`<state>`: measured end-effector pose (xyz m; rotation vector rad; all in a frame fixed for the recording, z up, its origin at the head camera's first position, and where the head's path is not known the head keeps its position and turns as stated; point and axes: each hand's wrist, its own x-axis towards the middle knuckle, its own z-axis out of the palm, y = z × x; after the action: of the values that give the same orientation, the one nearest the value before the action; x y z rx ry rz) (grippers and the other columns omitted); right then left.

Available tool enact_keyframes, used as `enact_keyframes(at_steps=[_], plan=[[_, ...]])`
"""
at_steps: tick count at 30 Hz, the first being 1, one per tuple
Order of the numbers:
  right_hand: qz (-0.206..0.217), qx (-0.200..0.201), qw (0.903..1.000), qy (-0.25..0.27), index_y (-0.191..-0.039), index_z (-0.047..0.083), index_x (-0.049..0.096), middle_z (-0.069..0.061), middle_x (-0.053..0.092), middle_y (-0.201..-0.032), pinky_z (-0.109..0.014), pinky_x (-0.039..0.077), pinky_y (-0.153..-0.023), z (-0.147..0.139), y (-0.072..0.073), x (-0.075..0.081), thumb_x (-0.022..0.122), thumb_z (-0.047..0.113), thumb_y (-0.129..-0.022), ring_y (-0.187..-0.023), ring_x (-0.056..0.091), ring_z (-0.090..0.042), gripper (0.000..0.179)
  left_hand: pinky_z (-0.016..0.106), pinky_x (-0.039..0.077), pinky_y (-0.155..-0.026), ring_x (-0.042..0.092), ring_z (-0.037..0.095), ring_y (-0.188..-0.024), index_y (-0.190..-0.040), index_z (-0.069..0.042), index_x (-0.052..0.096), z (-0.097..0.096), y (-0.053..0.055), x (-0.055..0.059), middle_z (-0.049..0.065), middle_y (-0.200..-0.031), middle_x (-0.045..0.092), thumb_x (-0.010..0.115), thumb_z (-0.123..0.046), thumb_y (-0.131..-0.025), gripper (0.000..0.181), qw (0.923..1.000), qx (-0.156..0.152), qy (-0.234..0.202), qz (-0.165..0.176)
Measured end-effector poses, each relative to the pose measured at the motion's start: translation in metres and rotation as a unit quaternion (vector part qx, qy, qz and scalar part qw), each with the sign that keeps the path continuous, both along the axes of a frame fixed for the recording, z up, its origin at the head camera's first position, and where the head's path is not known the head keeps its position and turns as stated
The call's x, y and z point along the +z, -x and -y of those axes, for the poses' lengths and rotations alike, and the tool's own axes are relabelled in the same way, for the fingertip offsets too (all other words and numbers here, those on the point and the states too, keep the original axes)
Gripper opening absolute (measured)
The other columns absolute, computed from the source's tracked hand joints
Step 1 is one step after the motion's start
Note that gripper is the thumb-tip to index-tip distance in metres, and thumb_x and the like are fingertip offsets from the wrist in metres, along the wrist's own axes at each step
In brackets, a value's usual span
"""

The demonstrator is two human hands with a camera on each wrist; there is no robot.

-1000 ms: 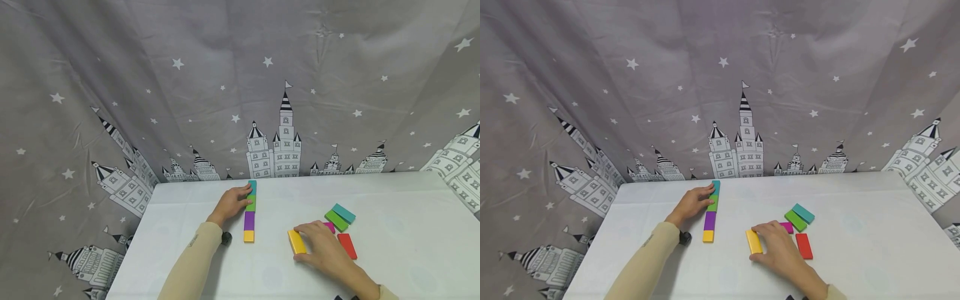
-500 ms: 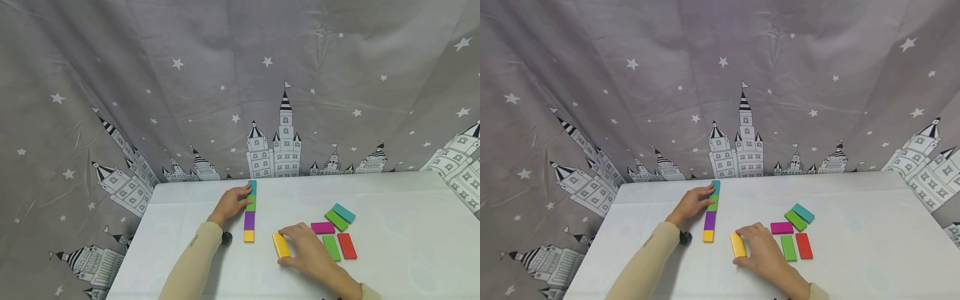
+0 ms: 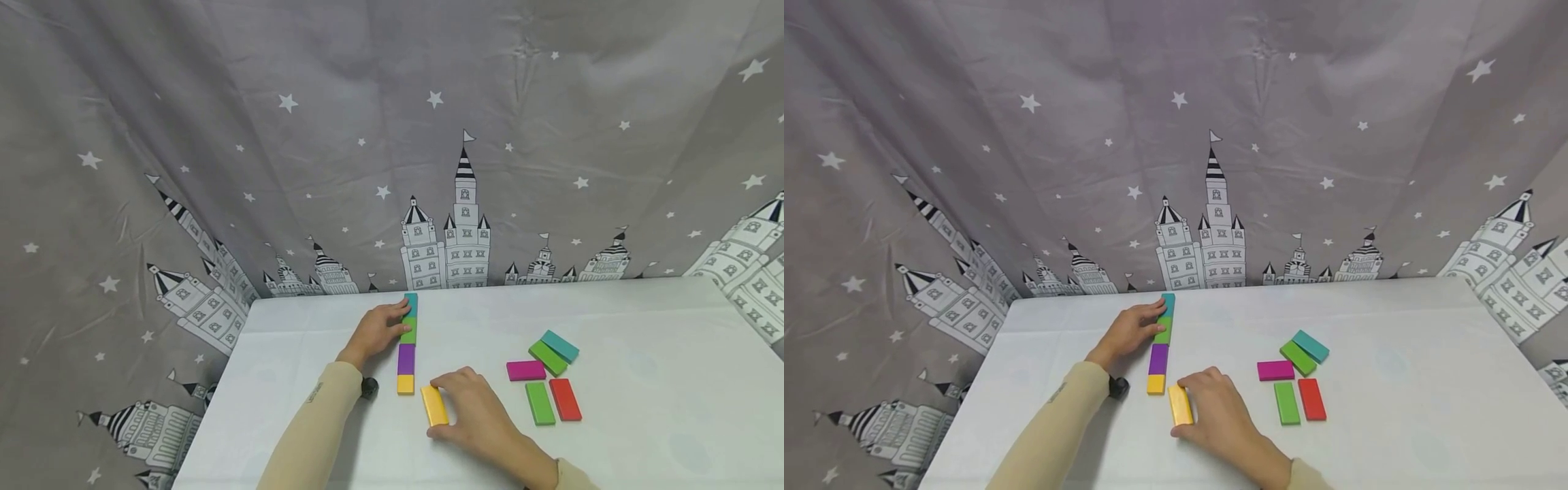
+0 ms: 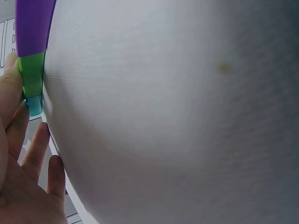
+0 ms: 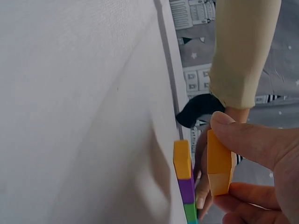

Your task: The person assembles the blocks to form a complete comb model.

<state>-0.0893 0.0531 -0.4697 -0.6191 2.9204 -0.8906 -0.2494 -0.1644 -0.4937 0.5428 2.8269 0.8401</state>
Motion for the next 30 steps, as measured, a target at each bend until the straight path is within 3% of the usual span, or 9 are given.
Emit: enact_keyframes(at_steps=[5,18,24,30], plan=[[-0.025,0.018,0.9995,0.006,-0.115,0.01,0.071,0.003,0.07,-0.11,-0.039,0.052,-0.091,0.01,0.0,-0.003,0.094,0.04,-0.065,-0.104,0.056,-0.017,0.063,0.048,0.032,-0.12,0.043,0.029,-0.141,-0.143,-0.012,0.057,0.001,0.0,0.001,-0.002,-0.155,0.045,0.07,-0.03,-0.095,0.053,1.0,-0.003,-0.001,-0.007],[-0.004,0.021,0.9997,-0.009,-0.11,0.007,0.07,0.002,0.068,-0.102,-0.035,0.051,-0.088,0.033,0.0,-0.01,0.095,0.045,-0.061,-0.099,0.055,-0.018,0.066,0.048,0.031,-0.12,0.043,0.029,-0.141,-0.142,-0.012,0.058,0.001,0.0,0.0,-0.002,-0.154,0.046,0.07,-0.03,-0.095,0.052,0.9998,0.002,-0.01,-0.014],[-0.018,0.03,0.999,-0.027,-0.107,0.008,0.07,0.003,0.067,-0.099,-0.032,0.05,-0.085,0.036,-0.001,-0.017,0.095,0.047,-0.059,-0.094,0.054,-0.017,0.066,0.047,0.031,-0.12,0.043,0.028,-0.141,-0.141,-0.012,0.058,0.0,-0.001,-0.001,-0.004,-0.153,0.047,0.07,-0.03,-0.095,0.051,0.9997,0.012,-0.019,-0.005],[0.001,0.034,0.9991,-0.025,-0.114,0.007,0.068,0.001,0.065,-0.104,-0.034,0.051,-0.087,0.034,-0.003,-0.018,0.094,0.048,-0.061,-0.096,0.053,-0.017,0.072,0.046,0.031,-0.12,0.043,0.027,-0.141,-0.141,-0.013,0.059,0.0,-0.001,-0.001,-0.005,-0.153,0.047,0.07,-0.03,-0.095,0.051,0.9997,0.011,-0.019,-0.009]])
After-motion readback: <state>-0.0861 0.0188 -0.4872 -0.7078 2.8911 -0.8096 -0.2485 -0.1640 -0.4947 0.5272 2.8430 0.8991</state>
